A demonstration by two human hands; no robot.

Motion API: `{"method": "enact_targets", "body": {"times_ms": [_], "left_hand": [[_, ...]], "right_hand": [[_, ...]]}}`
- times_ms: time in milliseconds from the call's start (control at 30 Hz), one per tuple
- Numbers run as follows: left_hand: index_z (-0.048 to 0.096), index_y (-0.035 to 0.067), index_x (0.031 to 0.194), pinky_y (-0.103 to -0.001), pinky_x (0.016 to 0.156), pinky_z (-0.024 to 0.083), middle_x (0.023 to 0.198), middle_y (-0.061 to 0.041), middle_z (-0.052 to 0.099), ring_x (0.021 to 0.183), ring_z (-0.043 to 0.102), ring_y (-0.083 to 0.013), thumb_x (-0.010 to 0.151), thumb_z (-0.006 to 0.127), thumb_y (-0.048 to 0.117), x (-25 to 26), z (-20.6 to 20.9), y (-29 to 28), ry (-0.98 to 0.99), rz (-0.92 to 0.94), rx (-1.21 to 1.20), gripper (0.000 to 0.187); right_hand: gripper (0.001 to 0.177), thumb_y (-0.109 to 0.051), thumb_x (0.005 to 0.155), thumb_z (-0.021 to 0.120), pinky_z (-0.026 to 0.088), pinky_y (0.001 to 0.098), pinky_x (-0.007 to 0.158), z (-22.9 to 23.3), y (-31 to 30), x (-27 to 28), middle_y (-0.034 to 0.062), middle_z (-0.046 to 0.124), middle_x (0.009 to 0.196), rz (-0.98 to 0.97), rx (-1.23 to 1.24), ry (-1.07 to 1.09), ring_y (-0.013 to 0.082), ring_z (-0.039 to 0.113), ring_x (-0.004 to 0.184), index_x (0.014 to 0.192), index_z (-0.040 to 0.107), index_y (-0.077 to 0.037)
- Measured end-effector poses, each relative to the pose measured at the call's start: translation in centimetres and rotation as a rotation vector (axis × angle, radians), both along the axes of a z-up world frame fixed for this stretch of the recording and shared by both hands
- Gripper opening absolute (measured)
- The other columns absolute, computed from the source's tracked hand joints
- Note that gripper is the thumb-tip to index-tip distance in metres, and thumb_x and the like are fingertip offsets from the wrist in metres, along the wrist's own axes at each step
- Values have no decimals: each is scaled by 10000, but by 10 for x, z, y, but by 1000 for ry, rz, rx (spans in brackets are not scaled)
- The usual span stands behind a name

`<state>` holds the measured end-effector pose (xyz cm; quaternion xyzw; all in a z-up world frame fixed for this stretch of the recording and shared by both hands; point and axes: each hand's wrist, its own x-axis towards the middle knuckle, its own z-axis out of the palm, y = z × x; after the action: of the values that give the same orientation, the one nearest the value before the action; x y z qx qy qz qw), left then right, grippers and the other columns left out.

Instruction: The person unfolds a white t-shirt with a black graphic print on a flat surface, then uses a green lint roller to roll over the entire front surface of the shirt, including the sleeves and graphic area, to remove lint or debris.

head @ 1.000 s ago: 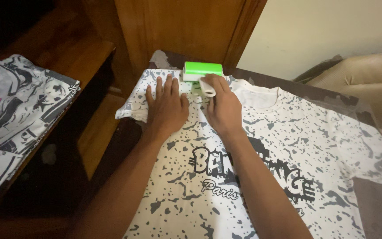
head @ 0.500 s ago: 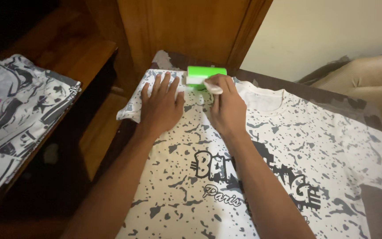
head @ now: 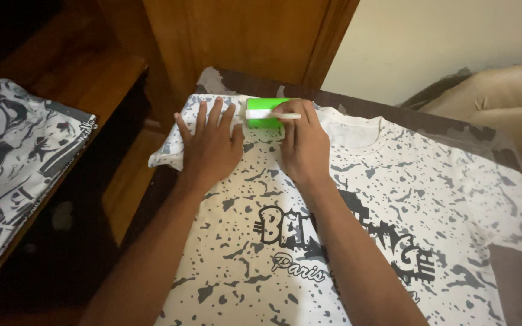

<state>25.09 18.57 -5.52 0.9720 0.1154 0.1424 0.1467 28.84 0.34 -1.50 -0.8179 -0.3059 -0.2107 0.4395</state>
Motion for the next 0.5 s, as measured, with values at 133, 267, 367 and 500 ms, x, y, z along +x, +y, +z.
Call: {"method": "enact_targets", "body": {"times_ms": [133, 267, 367, 500], "left_hand": [[415, 128, 1540, -747, 1158, -42, 1657, -128, 272, 1549, 156, -354, 1032, 388, 393, -1, 2, 0, -8, -12, 7, 574], [387, 132, 1540, -742, 1141, -55, 1652, -131, 243, 1536, 133, -355, 1025, 379, 400, 1, 2, 3, 32, -8, 13, 580], [383, 128, 1546, -739, 1145, -48, 1660, -127, 242, 1541, 132, -356, 1027, 379, 398, 2, 1, 2, 23, -15, 2, 584], [379, 129, 1549, -738, 1150, -40, 1659, -123, 241, 1540, 134, -352, 1027, 377, 393, 1, 0, 1, 32, -9, 3, 585]], "right_hand": [[346, 58, 942, 492, 551, 435, 845, -1, -2, 0, 125, 636, 1276, 104, -12, -165, 385, 663, 1064, 1237, 613, -74], [182, -36, 1061, 493, 569, 406, 846, -2, 1, -1, 90, 658, 1203, 53, 23, -53, 322, 705, 1033, 1177, 616, -102], [141, -52, 1102, 504, 576, 394, 849, -3, 0, -2, 91, 658, 1189, 32, 36, -60, 306, 712, 1032, 1156, 623, -104], [228, 21, 1027, 480, 554, 430, 883, -3, -1, -1, 135, 640, 1253, 99, 39, -157, 359, 666, 1086, 1194, 614, -56]]}}
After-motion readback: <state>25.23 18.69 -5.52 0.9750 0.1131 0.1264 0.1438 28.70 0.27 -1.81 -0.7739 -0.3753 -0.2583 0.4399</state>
